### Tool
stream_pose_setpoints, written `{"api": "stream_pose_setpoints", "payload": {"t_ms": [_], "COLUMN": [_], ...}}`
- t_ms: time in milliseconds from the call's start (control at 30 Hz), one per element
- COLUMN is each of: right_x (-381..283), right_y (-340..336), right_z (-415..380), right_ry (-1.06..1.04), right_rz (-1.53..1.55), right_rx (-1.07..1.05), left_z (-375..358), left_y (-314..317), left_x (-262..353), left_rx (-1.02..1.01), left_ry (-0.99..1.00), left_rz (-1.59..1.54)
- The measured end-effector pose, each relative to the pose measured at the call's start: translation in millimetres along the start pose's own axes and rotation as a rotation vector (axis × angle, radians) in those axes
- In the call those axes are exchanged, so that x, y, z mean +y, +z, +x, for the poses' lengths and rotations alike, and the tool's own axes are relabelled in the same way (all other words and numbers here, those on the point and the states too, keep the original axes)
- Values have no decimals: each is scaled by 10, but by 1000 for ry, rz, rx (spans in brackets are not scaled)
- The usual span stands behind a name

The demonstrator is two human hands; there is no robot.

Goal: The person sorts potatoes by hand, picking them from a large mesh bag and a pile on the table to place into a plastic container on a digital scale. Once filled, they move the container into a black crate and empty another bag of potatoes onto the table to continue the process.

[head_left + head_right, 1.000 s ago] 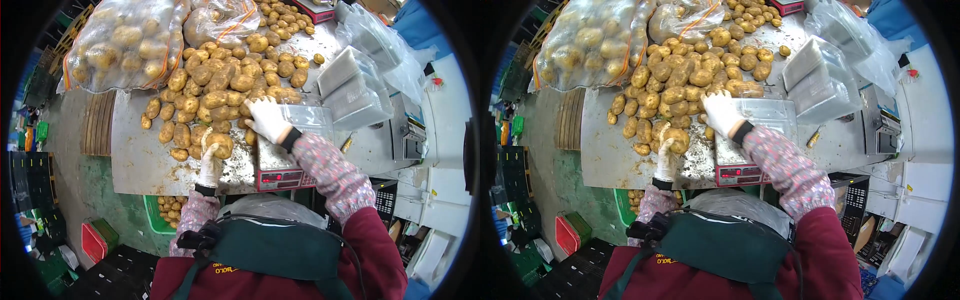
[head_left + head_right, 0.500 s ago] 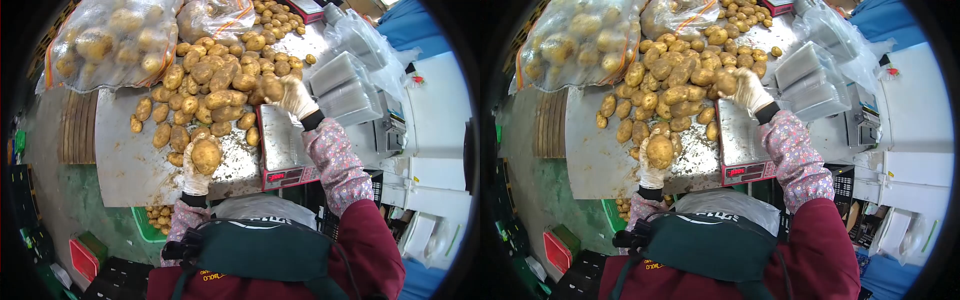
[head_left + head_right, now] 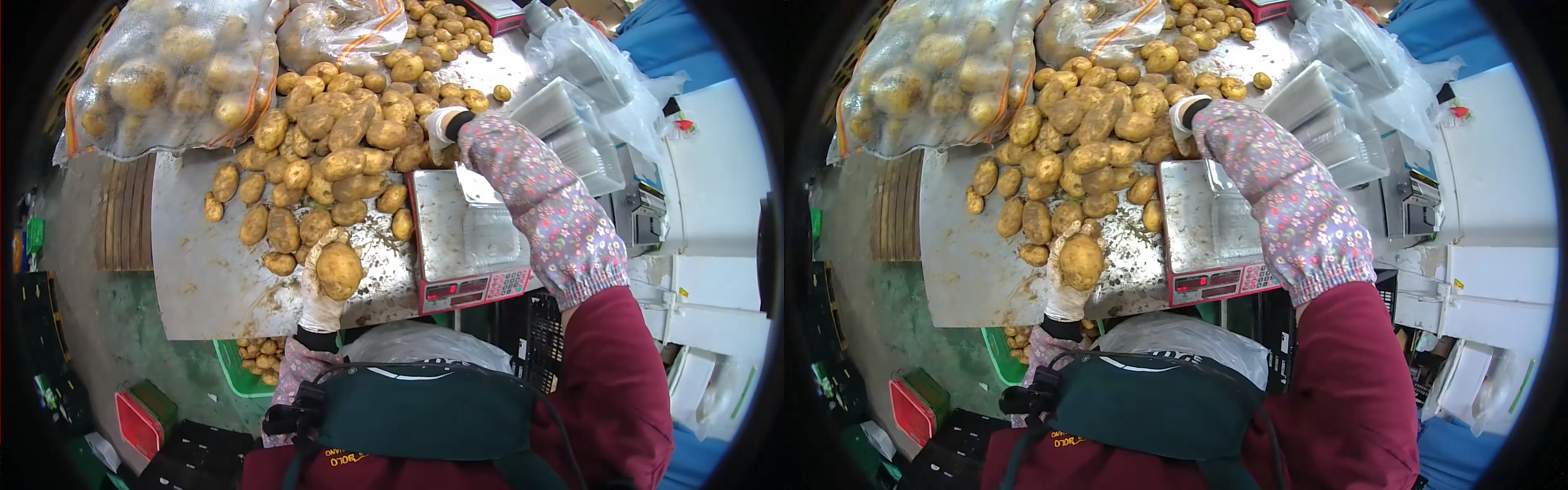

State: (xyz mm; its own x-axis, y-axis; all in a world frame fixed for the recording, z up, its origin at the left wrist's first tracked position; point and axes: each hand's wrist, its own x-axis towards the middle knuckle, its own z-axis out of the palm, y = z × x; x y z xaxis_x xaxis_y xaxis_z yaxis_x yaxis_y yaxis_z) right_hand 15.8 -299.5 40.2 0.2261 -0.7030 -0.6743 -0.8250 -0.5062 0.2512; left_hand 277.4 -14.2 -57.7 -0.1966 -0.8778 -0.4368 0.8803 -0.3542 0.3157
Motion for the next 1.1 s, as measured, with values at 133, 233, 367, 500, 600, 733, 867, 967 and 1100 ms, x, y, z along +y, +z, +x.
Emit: {"api": "stream_pose_setpoints", "payload": {"t_ms": [133, 233, 367, 500, 600, 733, 867, 967, 1100], "right_x": [149, 312, 1222, 577, -122, -1509, -2276, -2227, -1856], "right_y": [508, 162, 445, 10, -117, -234, -145, 19, 273], "right_z": [594, 238, 222, -509, -635, -948, -1180, -1112, -1448], "right_ry": [-36, 34, -415, -477, -739, -1287, -890, -840, -711], "right_rz": [-89, 176, 906, 1725, 1355, 992, 1961, 2173, 2427], "right_rx": [-38, -219, 83, 2, 43, 190, -670, -822, -768], "left_z": [-130, -293, -504, -632, -599, -599, -675, -592, -657], "left_y": [-43, -198, -298, -544, -676, -424, -422, -561, -384], "left_x": [-103, -226, -354, -579, -702, -679, -741, -692, -585], "left_rx": [39, 1, -58, 27, 194, 191, 95, 126, -174], "left_ry": [-52, -60, 11, 79, 40, 46, 267, 130, 137], "left_rz": [-170, -238, -223, -235, -229, -263, -109, -311, -366]}}
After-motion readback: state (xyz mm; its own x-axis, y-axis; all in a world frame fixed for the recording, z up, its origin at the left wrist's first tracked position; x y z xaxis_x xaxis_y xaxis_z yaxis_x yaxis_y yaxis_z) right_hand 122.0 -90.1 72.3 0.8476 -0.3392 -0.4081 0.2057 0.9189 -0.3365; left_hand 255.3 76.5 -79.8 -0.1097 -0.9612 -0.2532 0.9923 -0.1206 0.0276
